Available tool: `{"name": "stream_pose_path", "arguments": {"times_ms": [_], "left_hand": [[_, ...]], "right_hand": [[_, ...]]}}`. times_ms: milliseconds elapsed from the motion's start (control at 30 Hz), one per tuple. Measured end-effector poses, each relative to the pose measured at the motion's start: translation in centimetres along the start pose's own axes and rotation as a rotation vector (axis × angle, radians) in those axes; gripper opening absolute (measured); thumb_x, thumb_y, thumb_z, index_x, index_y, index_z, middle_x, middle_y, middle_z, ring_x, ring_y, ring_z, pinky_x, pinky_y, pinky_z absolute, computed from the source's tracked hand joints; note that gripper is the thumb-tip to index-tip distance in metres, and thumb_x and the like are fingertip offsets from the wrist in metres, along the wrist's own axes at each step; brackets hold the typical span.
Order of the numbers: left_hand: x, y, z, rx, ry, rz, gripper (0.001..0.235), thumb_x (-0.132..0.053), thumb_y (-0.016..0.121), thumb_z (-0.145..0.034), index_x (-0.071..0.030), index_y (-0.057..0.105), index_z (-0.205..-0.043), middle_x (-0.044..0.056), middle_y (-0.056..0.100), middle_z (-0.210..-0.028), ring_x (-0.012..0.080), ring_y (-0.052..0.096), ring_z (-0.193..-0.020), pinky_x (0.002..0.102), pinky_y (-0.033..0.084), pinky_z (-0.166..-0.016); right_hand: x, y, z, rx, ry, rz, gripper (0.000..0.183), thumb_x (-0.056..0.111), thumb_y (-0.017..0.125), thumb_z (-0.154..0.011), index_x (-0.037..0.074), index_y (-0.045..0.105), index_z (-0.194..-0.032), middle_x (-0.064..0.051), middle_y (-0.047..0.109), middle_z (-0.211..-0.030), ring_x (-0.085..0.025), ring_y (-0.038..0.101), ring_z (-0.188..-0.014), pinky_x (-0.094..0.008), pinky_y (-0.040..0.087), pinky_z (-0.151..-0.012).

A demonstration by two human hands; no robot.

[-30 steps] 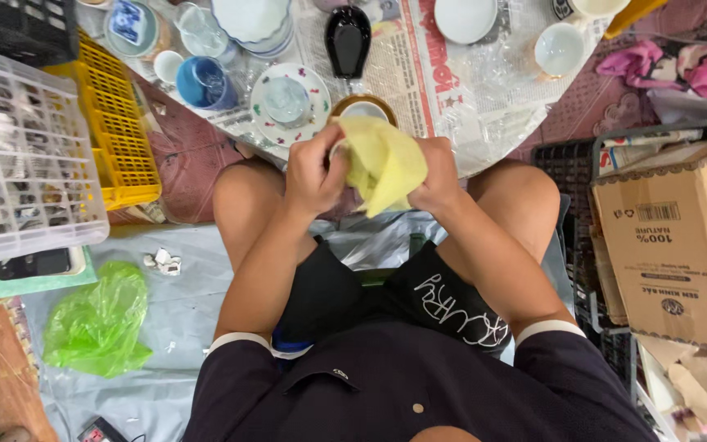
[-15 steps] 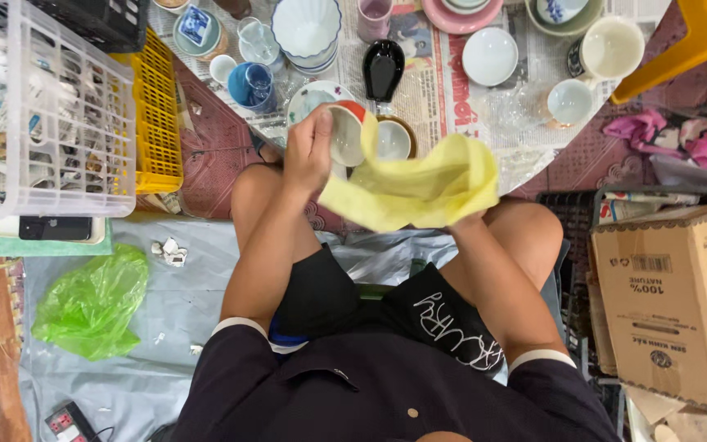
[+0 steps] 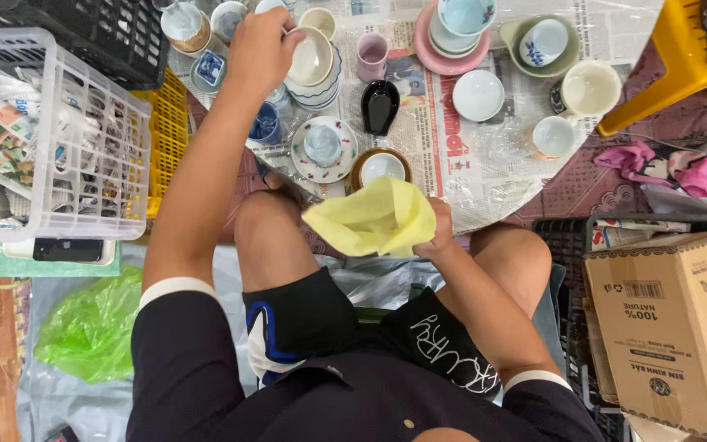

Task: The person sits and wipes several small ceramic cups and bowls with a yellow cloth. They handle each item one at a time, wiping the exterior and interior surfaces, then place them back on the table among other similar items.

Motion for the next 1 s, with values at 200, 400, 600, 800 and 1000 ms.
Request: {"name": "stream_pose_path", "arguments": {"times_ms": [200,400,600,800,1000], "left_hand": [[4.4,3.8,-1.3,0.011,0.030,-0.150,0.025,-0.026,0.081,-0.091,-0.003,0.072,-0.093,0.020,0.073,-0.085,0.0427,0.070,-0.079,0.052,0.053,-0.068],[6.3,6.6,-1.9,0.122,0.009,-0.226,0.027,-0.025,0.080,-0.092,0.000,0.071,-0.090,0.024,0.070,-0.085,0.0447,0.069,-0.081,0.052,0.054,-0.069],[7.0,7.3,-1.2,0.155,-0.049,-0.074,0.025,-0.022,0.082,-0.087,0.001,0.073,-0.089,0.024,0.070,-0.089,0.0454,0.068,-0.087,0.052,0.053,-0.074],[6.7,7.8,-1.8,0.185,-0.033,-0.150,0.025,-0.022,0.083,-0.084,0.001,0.074,-0.088,0.024,0.070,-0.091,0.0447,0.068,-0.084,0.051,0.054,-0.071],[5.8,7.5,-0.9,0.146,0.072,-0.296,0.025,-0.026,0.083,-0.086,-0.003,0.073,-0.091,0.018,0.072,-0.089,0.0385,0.071,-0.079,0.048,0.055,-0.066]], "right_hand": [[0.2,-0.9,-0.9,0.035,-0.045,0.012,0.025,0.025,0.079,-0.089,0.002,0.070,-0.093,-0.014,0.073,-0.093,-0.034,0.073,-0.077,-0.041,0.058,-0.069],[-1.0,-2.9,0.2,-0.021,0.048,0.156,0.027,0.026,0.073,-0.087,0.001,0.070,-0.095,-0.015,0.073,-0.095,-0.034,0.071,-0.079,-0.039,0.055,-0.070],[-1.5,-3.6,0.5,-0.040,0.131,0.135,0.017,0.021,0.074,-0.088,0.005,0.070,-0.090,-0.012,0.072,-0.090,-0.032,0.070,-0.074,-0.038,0.053,-0.066],[-1.0,-3.7,0.1,-0.027,0.099,0.139,0.029,0.026,0.078,-0.087,0.000,0.069,-0.095,-0.015,0.071,-0.092,-0.035,0.071,-0.075,-0.039,0.055,-0.067],[-0.9,-3.9,0.3,-0.003,0.125,0.116,0.023,0.025,0.078,-0.084,0.005,0.069,-0.092,-0.012,0.072,-0.090,-0.034,0.071,-0.076,-0.039,0.055,-0.068]]}}
Point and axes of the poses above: each hand's wrist, its own z-axis away from the middle knuckle, its own y-axis out of the palm, x = y × z, the point moved 4 cm from there along -z, towards the middle knuckle
